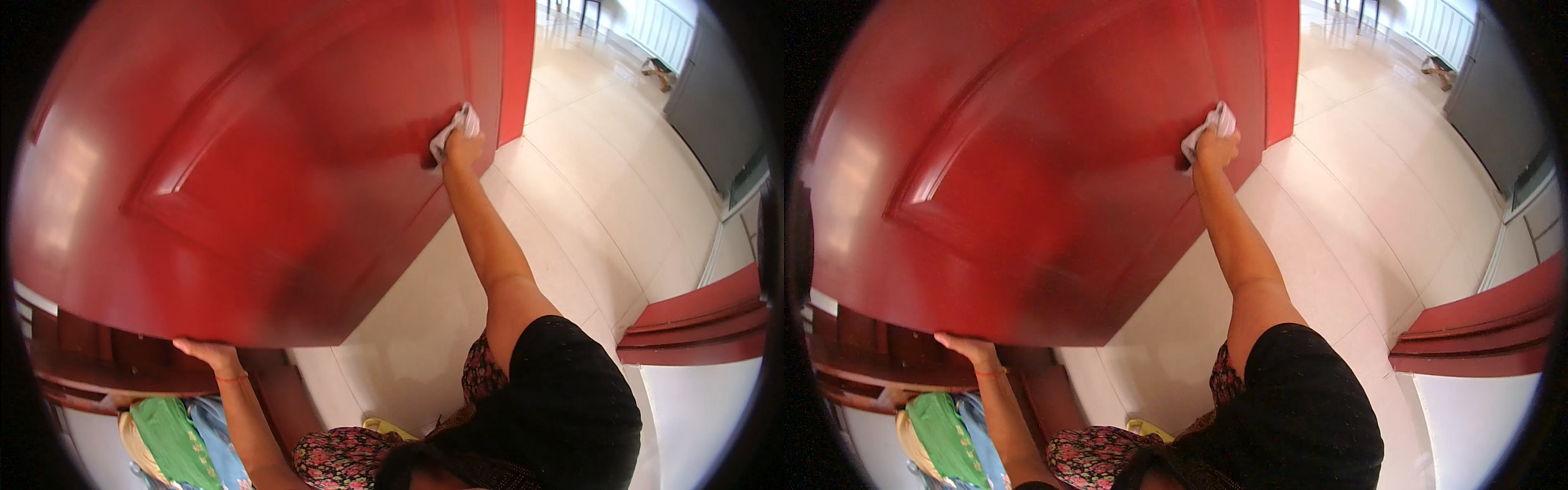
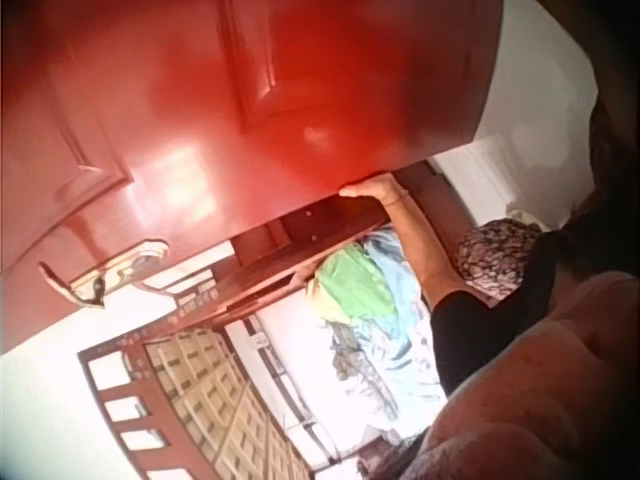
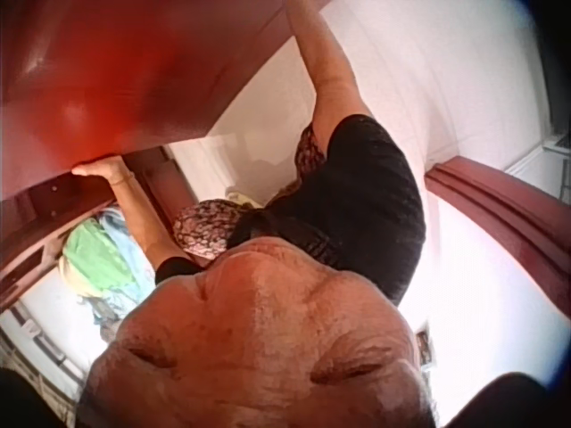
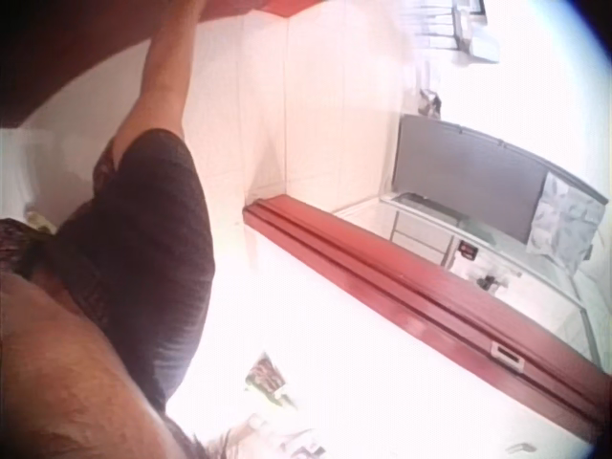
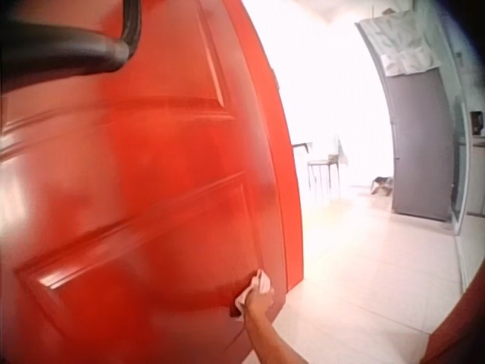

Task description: The person wipes a red wooden door and its handle with a cloth, moving from top to bottom and around the edges.

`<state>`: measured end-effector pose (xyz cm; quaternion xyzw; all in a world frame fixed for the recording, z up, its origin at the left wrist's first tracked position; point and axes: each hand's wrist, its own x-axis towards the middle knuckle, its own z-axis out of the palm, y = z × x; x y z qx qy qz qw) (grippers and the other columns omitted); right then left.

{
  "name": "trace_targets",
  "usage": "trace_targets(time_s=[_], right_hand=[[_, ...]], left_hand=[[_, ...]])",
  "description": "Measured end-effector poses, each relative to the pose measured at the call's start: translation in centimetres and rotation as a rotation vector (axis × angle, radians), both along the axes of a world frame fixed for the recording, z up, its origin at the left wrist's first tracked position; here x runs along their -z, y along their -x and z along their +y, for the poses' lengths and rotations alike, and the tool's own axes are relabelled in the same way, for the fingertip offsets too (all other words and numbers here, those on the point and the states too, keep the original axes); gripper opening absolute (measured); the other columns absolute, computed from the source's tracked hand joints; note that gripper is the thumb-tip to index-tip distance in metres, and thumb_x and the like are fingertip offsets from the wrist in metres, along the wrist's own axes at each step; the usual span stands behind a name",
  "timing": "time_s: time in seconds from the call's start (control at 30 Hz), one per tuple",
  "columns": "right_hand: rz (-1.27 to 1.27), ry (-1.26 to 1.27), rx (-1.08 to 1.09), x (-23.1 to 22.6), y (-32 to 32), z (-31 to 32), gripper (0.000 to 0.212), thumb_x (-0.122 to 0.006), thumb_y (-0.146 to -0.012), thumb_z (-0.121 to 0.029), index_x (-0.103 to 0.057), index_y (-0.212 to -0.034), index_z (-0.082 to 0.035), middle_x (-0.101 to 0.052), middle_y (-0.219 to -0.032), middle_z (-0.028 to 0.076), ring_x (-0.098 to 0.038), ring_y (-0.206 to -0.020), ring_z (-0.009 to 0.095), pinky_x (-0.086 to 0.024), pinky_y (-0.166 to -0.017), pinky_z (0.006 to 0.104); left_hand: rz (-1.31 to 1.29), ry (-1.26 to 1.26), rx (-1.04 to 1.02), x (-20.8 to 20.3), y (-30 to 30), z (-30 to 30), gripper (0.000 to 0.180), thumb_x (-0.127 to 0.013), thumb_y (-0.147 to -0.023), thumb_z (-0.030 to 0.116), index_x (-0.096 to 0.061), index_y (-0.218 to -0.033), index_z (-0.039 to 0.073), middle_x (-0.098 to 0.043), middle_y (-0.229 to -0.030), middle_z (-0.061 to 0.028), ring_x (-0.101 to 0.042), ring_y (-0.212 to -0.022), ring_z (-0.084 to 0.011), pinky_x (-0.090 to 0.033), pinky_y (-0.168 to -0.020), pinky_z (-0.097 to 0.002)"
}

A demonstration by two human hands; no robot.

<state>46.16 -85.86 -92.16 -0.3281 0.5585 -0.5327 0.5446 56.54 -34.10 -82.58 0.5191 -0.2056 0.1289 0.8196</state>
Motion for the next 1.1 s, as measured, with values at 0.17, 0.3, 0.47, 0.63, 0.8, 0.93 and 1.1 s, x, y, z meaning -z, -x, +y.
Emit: trace_targets(time_s=[0.17, 0.3, 0.47, 0.63, 0.8, 0.93, 1.1], right_hand=[[0.054, 0.422, 0.015, -5.9, -0.5, 4.6, 0.063, -0.065, -0.08, -0.026, -0.039, -0.132, -0.003, -0.042, -0.127, 0.026, -0.044, -0.118, 0.04, -0.039, -0.097, 0.0454], [0.103, 0.664, 0.013, -7.0, -2.4, 9.1, 0.066, -0.064, -0.081, -0.026, -0.032, -0.135, -0.005, -0.03, -0.136, 0.024, -0.033, -0.124, 0.041, -0.034, -0.099, 0.0495], [0.146, 0.926, -0.066, -7.5, -3.8, 13.3, 0.067, -0.065, -0.08, -0.021, -0.031, -0.136, -0.006, -0.023, -0.14, 0.026, -0.027, -0.127, 0.042, -0.03, -0.102, 0.0508], [0.21, 1.096, -0.063, -7.3, -4.5, 15.4, 0.069, -0.067, -0.078, -0.016, -0.031, -0.136, -0.003, -0.021, -0.141, 0.028, -0.024, -0.129, 0.044, -0.028, -0.104, 0.0507], [0.208, 1.306, -0.047, -6.9, -4.8, 17.2, 0.068, -0.065, -0.078, -0.021, -0.033, -0.135, 0.0, -0.024, -0.139, 0.03, -0.025, -0.128, 0.047, -0.024, -0.105, 0.0538], [0.253, 1.619, -0.01, -6.1, -5.3, 20.4, 0.066, -0.064, -0.08, -0.031, -0.036, -0.134, -0.007, -0.031, -0.136, 0.029, -0.032, -0.123, 0.048, -0.024, -0.1, 0.0611], [0.122, 1.985, -0.183, -3.4, -6.6, 25.3, 0.028, -0.055, -0.084, -0.02, -0.055, -0.11, -0.029, -0.045, -0.123, 0.012, -0.044, -0.113, 0.036, -0.03, -0.095, 0.0587]], left_hand=[[-0.04, -0.023, 0.055, -0.1, -1.8, -1.3, 0.074, -0.03, -0.09, 0.064, -0.031, -0.141, 0.01, -0.036, -0.143, -0.0071, -0.038, -0.128, -0.0267, -0.034, -0.106, -0.0417], [-0.014, 0.008, 0.017, 0.2, -2.9, -0.8, 0.075, -0.033, -0.09, 0.065, -0.03, -0.141, 0.01, -0.035, -0.143, -0.007, -0.038, -0.129, -0.0268, -0.034, -0.107, -0.0423], [0.032, 0.005, 0.032, 0.4, -4.9, -1.1, 0.078, -0.032, -0.089, 0.068, -0.028, -0.143, 0.012, -0.034, -0.144, -0.0073, -0.035, -0.13, -0.0261, -0.031, -0.108, -0.0423], [0.101, -0.016, 0.01, -0.1, -4.7, -1.5, 0.075, -0.029, -0.091, 0.064, -0.03, -0.143, 0.01, -0.034, -0.145, -0.0067, -0.035, -0.13, -0.0246, -0.03, -0.108, -0.04], [0.124, 0.054, 0.021, -0.2, -4.5, -1.5, 0.07, -0.031, -0.093, 0.06, -0.032, -0.141, 0.009, -0.037, -0.143, -0.0067, -0.036, -0.13, -0.0239, -0.03, -0.108, -0.0387], [0.094, 0.085, 0.039, 0.5, -5.3, -1.4, 0.07, -0.033, -0.093, 0.059, -0.032, -0.141, 0.009, -0.037, -0.143, -0.0061, -0.037, -0.129, -0.0238, -0.03, -0.107, -0.0392], [0.086, 0.102, 0.138, 0.5, -4.7, -1.1, 0.076, -0.033, -0.091, 0.064, -0.027, -0.144, 0.011, -0.031, -0.146, -0.0083, -0.033, -0.132, -0.0266, -0.03, -0.109, -0.0426]])
